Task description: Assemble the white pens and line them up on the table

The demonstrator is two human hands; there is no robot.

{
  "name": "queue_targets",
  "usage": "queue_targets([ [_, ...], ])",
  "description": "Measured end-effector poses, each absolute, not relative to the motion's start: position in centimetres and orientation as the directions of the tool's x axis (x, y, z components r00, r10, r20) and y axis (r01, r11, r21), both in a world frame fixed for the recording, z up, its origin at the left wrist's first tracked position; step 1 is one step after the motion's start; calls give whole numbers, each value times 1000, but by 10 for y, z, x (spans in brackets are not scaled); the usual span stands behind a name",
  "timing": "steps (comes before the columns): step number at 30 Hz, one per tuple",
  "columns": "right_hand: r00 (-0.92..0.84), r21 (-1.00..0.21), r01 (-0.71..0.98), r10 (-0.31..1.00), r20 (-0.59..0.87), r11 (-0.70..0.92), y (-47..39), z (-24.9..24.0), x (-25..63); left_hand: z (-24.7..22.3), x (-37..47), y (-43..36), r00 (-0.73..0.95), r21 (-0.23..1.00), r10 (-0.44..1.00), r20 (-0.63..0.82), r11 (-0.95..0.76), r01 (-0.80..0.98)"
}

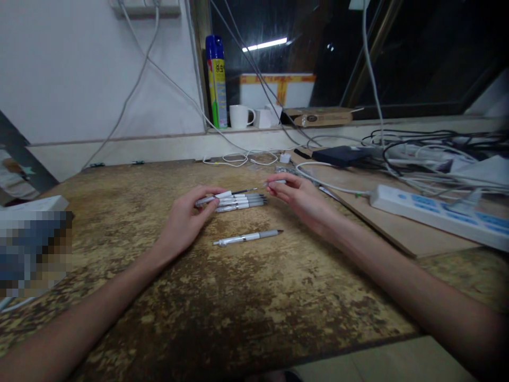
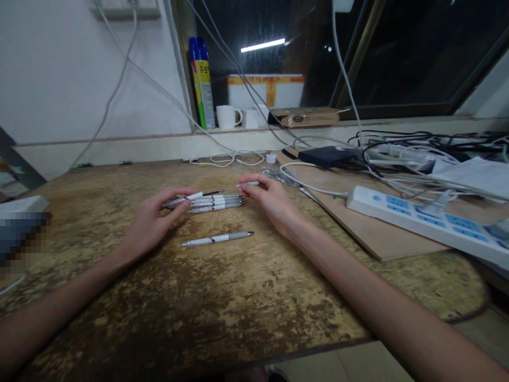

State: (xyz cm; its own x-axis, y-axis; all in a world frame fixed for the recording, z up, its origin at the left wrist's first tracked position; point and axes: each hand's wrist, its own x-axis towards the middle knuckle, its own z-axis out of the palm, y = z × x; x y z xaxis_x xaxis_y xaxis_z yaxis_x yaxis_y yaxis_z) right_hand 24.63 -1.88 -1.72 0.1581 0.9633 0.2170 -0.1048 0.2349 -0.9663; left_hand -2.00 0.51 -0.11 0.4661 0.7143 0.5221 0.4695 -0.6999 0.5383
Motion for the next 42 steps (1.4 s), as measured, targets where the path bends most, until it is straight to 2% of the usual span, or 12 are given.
queue_targets([
  [2,190,-969,-66,956,224,240,-18,-17,247,-1,-20,5,461,530,712,529,-702,476],
  [5,178,-964,85,948,264,252,-19,-17,243,-1,-21,4,467,518,707,531,-707,482],
  [10,11,-938,209,959,285,276,-21,-23,230,2,-20,-1,504,497,686,525,-728,473],
  [14,-99,-892,272,933,347,361,-24,-22,226,7,-18,-5,528,464,662,531,-749,472],
  [23,-68,-939,100,944,323,329,-25,-8,234,11,-25,-3,509,428,638,578,-768,476],
  [28,-41,-938,124,946,322,324,-20,-14,248,10,-33,0,496,438,666,557,-743,506],
  [35,59,-971,45,969,239,236,-25,-20,259,9,-35,0,475,459,704,528,-707,537],
  [39,33,-966,50,966,255,254,-30,-16,255,9,-35,0,464,458,714,524,-696,553],
  [42,-1,-958,120,965,263,261,-32,-13,254,9,-34,0,465,458,718,517,-691,558],
])
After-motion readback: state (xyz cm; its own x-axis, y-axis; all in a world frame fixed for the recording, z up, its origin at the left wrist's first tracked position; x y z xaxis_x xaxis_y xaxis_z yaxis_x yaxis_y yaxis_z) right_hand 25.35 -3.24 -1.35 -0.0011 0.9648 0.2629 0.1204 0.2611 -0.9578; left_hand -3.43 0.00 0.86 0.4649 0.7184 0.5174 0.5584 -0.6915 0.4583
